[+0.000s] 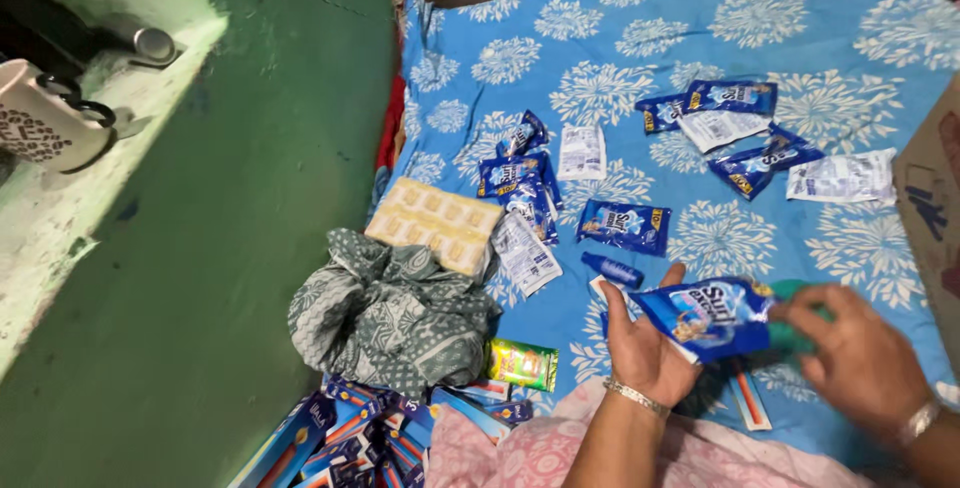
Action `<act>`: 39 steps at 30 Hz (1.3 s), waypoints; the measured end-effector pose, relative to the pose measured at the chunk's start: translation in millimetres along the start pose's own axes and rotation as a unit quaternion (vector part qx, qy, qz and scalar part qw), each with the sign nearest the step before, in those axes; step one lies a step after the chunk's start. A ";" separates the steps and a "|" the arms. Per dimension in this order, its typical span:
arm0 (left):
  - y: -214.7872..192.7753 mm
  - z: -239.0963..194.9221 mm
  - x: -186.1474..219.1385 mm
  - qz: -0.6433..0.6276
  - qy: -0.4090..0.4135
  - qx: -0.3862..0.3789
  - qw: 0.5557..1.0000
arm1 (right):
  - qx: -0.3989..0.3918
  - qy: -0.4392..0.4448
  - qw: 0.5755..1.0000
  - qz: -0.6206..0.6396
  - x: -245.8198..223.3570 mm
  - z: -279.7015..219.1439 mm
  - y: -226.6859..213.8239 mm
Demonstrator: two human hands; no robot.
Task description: The person wipes various small detergent and food packets with a green cloth by hand and places them into a cardboard box on a bed.
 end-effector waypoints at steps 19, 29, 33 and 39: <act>60.8 -2.8 25.8 0.121 0.139 -0.040 0.982 | -0.057 0.401 0.621 0.671 137.1 24.8 46.5; 29.5 4.7 19.3 -0.012 0.076 -0.016 0.997 | -0.084 0.200 0.670 0.710 -48.5 38.3 -79.3; 52.4 -5.3 16.6 -0.002 0.063 -0.049 0.997 | -0.099 0.219 0.646 0.725 -98.5 26.5 -70.6; 9.1 9.6 0.4 0.082 0.057 -0.068 0.993 | 0.013 -0.051 0.904 0.425 -151.6 15.7 -58.1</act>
Point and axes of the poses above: each hand's wrist, its own z-axis towards the middle knuckle, its own y-axis out of the palm, x = y × z, the point moved 8 cm from there along z, towards the middle knuckle, and after that the axes turned 11 degrees about y, right-handed, at the moved point
